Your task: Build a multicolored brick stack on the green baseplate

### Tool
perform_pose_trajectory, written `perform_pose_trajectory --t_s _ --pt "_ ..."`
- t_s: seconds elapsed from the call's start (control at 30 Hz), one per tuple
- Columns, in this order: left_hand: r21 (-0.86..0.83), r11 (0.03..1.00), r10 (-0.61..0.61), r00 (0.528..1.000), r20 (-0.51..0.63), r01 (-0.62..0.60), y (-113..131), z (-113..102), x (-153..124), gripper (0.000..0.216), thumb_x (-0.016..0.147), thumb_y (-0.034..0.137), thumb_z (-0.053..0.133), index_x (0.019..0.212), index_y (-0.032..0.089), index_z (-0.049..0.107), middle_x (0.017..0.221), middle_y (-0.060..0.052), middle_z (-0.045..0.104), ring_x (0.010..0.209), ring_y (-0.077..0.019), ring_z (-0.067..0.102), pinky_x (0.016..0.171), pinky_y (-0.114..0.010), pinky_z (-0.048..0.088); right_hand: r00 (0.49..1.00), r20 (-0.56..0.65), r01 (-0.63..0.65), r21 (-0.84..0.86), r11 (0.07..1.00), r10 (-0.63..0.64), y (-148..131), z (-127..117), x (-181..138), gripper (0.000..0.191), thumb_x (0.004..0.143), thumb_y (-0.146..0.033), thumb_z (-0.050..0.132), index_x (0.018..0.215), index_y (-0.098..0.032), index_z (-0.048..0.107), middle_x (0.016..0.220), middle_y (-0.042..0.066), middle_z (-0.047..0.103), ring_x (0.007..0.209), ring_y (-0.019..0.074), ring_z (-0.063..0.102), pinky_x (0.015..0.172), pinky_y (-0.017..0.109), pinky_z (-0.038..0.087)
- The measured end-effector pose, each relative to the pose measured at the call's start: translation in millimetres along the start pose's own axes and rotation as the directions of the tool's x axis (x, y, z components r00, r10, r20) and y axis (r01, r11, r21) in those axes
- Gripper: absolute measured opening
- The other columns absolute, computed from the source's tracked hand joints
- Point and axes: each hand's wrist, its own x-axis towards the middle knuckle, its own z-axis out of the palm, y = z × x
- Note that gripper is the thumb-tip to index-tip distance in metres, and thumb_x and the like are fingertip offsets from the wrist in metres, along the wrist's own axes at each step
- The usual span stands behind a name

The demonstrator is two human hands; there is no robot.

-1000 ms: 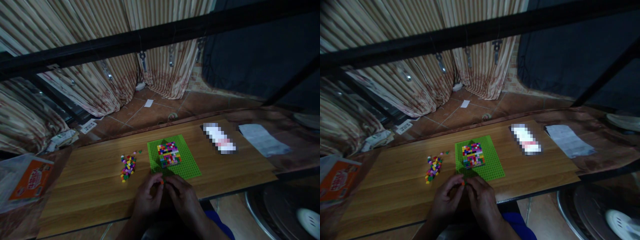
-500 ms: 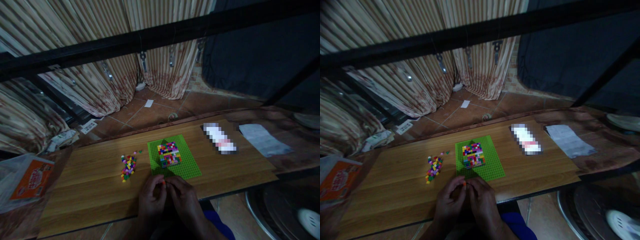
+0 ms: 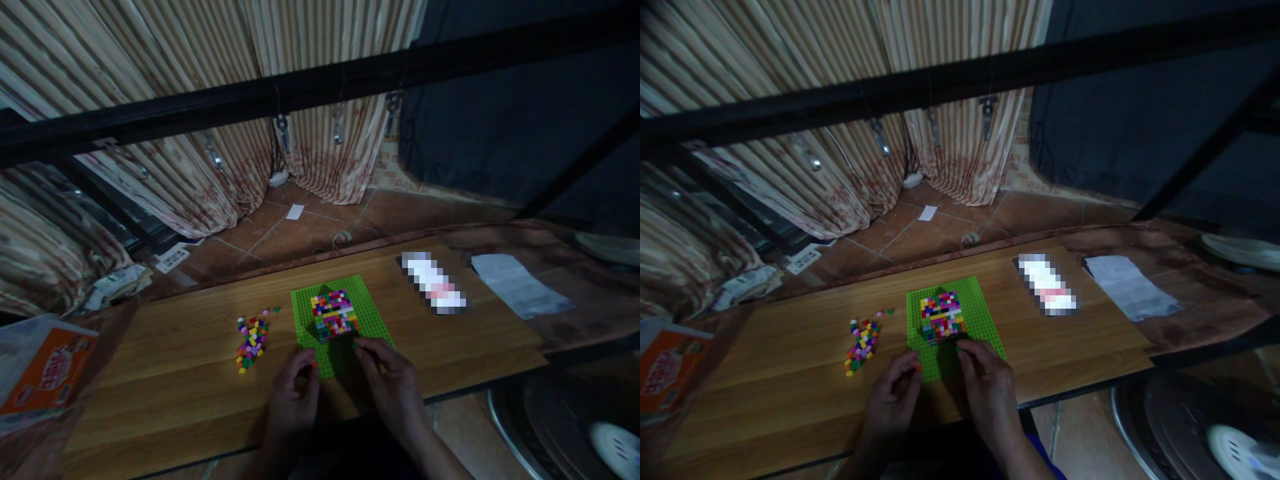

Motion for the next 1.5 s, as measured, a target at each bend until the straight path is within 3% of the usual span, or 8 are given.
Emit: perform_pose_trajectory --t_s 0.17,0.5,0.67,0.8,1.33,1.5 --pt "0.038 0.999 -0.019 0.999 0.032 0.018 -13.5 1.6 0.8 0.025 0.084 0.028 0.056 0.106 0.019 0.064 0.088 -0.006 0.070 0.083 -0.0190 0.068 0.077 -0.031 0.057 0.999 -0.030 0.045 -0.004 0.999 -0.045 -3.1 -5.7 15.1 0.024 0.090 -0.031 0.052 0.100 -0.022 0.072 0.098 0.007 0.072 0.090 0.0203 0.068 0.078 0.033 0.055" --pt "0.059 0.998 -0.030 0.998 0.047 0.028 -14.8 3.0 0.8 0.024 0.084 0.027 0.054 0.104 0.019 0.066 0.089 -0.006 0.071 0.082 -0.0194 0.068 0.076 -0.031 0.056 0.988 -0.020 0.147 -0.216 0.965 -0.155 -11.4 3.4 27.3 0.018 0.089 -0.028 0.054 0.092 -0.021 0.070 0.088 0.007 0.072 0.080 0.0197 0.067 0.074 0.033 0.054" --pt "0.048 0.998 -0.048 0.999 0.004 0.047 -10.5 4.7 -0.5 0.023 0.083 0.027 0.055 0.102 0.019 0.066 0.085 -0.005 0.071 0.079 -0.0186 0.068 0.074 -0.030 0.055 0.979 0.012 0.202 -0.209 0.957 -0.204 -9.8 4.7 32.1 0.018 0.090 -0.028 0.054 0.091 -0.022 0.072 0.089 0.007 0.073 0.084 0.0203 0.067 0.076 0.033 0.055" --pt "0.061 0.998 -0.038 0.998 0.057 0.034 -10.7 3.1 0.2 0.023 0.085 0.026 0.055 0.104 0.019 0.065 0.089 -0.005 0.071 0.083 -0.0187 0.068 0.076 -0.030 0.055 0.978 0.024 0.206 -0.176 0.963 -0.205 -9.0 3.8 34.5 0.017 0.089 -0.028 0.056 0.092 -0.023 0.072 0.091 0.007 0.073 0.086 0.0210 0.068 0.078 0.035 0.055" --pt "0.053 0.999 -0.017 0.998 0.064 0.013 -11.5 1.3 1.2 0.022 0.084 0.024 0.055 0.103 0.021 0.067 0.088 -0.005 0.072 0.081 -0.0185 0.069 0.074 -0.028 0.056 0.999 -0.042 0.005 -0.025 1.000 -0.006 -8.5 5.9 37.3 0.023 0.085 -0.036 0.057 0.094 -0.020 0.071 0.094 0.009 0.074 0.084 0.0223 0.069 0.076 0.035 0.055" --pt "0.018 0.997 -0.075 0.997 -0.008 0.075 -8.0 5.2 -0.1 0.023 0.083 0.028 0.055 0.100 0.020 0.069 0.088 -0.005 0.072 0.082 -0.0198 0.068 0.075 -0.031 0.055 0.995 -0.056 -0.078 0.050 0.996 0.080 -10.3 9.0 40.1 0.025 0.082 -0.037 0.060 0.095 -0.018 0.070 0.085 0.008 0.074 0.077 0.0220 0.070 0.070 0.034 0.056"
